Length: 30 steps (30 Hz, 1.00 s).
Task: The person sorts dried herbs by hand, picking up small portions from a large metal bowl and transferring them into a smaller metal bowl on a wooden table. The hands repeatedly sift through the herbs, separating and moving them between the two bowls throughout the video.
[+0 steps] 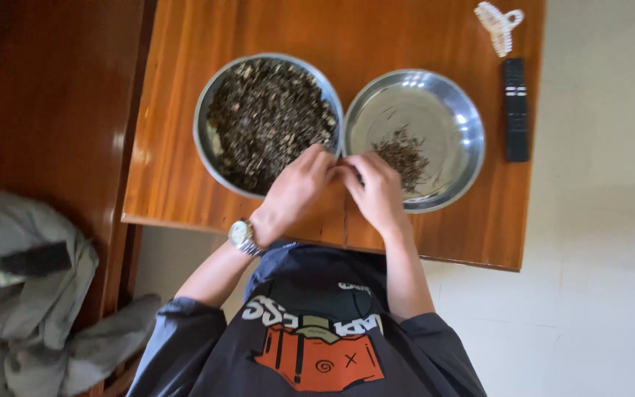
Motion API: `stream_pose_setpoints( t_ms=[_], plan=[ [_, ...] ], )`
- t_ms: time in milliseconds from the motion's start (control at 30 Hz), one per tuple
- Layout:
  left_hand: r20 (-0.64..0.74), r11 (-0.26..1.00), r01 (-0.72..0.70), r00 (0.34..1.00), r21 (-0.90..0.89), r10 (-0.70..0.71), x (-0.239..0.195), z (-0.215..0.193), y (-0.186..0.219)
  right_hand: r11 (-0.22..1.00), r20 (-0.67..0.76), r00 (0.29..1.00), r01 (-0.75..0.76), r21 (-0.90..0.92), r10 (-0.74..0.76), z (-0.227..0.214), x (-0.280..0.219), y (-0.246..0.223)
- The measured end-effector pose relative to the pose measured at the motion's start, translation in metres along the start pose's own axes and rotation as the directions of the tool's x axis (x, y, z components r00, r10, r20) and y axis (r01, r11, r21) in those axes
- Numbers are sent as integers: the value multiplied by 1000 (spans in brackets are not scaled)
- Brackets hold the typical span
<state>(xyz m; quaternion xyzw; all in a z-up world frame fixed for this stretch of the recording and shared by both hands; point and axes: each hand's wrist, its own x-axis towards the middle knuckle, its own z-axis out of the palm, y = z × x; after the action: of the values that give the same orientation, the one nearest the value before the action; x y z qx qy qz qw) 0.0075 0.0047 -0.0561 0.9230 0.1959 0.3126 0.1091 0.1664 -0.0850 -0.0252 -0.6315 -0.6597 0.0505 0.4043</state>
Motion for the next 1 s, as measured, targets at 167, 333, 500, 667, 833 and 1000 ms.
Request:
stream_pose_setpoints(
  t_ms=[167,333,500,667,833,1000],
  plan=[
    [11,997,-80,997,24,80,2,2,7,998,7,1000,-22,65,21,2,-7,10],
    [60,991,-126,991,47,123,13,-13,6,994,10,998,-57,96,56,3,-19,34],
    [158,959,48,983,280,-95,29,-46,-29,989,-42,989,-145,-1,145,-27,-27,49],
    [144,905,187,955,383,-258,26,-45,-111,987,-21,989,-148,-60,147,-49,-29,45],
    [159,943,140,968,302,-195,37,-46,-135,988,-28,991,-134,-78,132,-48,-30,42],
    [223,885,-68,974,461,-41,37,-29,-149,987,-18,991,-136,-83,135,-47,-30,43]
  ],
)
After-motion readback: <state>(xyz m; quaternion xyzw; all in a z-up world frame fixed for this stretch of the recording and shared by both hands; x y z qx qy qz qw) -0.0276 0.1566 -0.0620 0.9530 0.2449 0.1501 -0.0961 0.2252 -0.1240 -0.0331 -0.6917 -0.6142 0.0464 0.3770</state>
